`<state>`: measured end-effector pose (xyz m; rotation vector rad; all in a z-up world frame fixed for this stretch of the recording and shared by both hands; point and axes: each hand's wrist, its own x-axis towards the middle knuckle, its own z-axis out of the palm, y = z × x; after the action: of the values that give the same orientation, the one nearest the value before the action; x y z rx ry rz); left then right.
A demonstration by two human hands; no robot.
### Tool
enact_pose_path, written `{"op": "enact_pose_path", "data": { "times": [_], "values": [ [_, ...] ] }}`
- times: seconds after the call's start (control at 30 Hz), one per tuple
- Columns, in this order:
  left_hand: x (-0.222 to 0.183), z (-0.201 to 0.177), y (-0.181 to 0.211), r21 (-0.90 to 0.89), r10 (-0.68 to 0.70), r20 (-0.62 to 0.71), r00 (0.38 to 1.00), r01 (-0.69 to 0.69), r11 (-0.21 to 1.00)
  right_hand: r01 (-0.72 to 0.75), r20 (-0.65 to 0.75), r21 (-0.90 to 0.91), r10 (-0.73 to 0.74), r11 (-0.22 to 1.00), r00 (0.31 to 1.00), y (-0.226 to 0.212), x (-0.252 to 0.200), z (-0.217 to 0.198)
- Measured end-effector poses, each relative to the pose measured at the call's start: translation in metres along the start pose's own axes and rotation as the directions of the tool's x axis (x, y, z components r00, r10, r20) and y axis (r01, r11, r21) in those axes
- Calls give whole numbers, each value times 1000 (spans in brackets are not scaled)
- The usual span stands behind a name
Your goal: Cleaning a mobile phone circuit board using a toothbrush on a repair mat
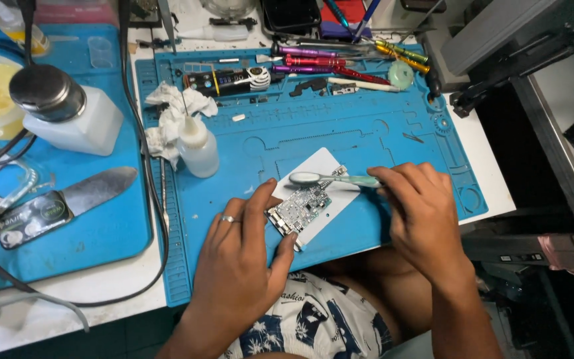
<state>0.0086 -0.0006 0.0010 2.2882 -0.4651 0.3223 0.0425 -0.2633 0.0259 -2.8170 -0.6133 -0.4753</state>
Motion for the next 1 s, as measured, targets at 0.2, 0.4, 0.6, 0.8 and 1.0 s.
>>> {"op": "enact_pose_path", "data": {
  "times": [0.2, 0.4, 0.6, 0.8, 1.0],
  "values": [
    [-2, 5, -1, 140, 35, -120, 992, -18, 990, -47, -66, 77, 52, 996, 996, 6, 11, -2],
    [8, 20, 23, 319, 110, -76, 991, -80, 944, -47, -10, 89, 48, 995, 999, 10, 14, 5],
    [20, 44, 33, 232, 150, -71, 986, -130, 964, -169, -26, 150, 175, 974, 984, 16, -5, -13],
    [24, 6, 23, 56, 147, 78, 986, -152, 987, -223, 56, 16, 221, 975, 974, 20, -11, 1],
    [57, 12, 6, 132, 151, 346, 926, -208, 969, -223, -142, -71, 212, 972, 967, 36, 4, 22]
  ]
}}
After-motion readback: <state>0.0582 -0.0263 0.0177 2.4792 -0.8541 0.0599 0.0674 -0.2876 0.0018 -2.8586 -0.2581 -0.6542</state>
